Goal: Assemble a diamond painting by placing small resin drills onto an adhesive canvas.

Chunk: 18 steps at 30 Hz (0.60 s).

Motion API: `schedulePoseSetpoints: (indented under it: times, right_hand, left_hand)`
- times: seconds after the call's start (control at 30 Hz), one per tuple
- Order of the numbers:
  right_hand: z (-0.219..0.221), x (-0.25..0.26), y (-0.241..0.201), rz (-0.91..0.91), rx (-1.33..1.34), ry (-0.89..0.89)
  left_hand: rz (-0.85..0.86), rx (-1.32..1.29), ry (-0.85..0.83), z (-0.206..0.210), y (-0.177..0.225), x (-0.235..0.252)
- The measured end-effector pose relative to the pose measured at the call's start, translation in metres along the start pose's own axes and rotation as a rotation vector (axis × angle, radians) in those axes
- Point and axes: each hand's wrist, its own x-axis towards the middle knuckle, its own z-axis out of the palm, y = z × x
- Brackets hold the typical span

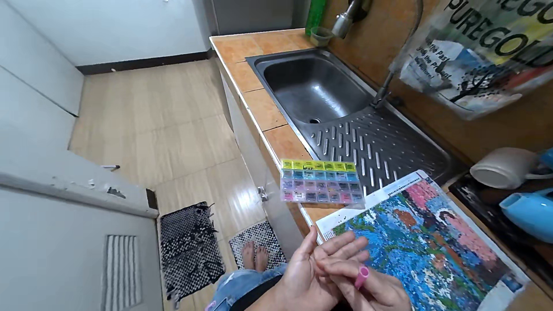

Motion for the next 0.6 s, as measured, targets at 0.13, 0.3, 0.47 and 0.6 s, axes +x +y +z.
schedulePoseSetpoints:
  times: [0.13, 0.3, 0.47, 0.6]
  right_hand:
    - [0.0012, 0.0003, -0.0058, 0.047, 0.031, -0.011]
    - [0.0028, -0.0002, -0.0089, 0.100, 0.086, -0.012]
    - [0.0003, 0.0018, -0.0040, 0.079, 0.089, 0.097]
    - [-0.0067, 0.0033, -0.0001, 0.074, -0.012, 0.204]
  left_hand:
    - [-0.022, 0.041, -0.020, -0.0006, 0.0015, -0.0015]
    - [-0.048, 0.082, -0.075, -0.0025, 0.0016, -0.0030]
    - [0.009, 0.064, -0.130, -0.0075, 0.0003, -0.0029]
    - [0.025, 0.039, 0.007, -0.0015, 0.0002, -0.0056]
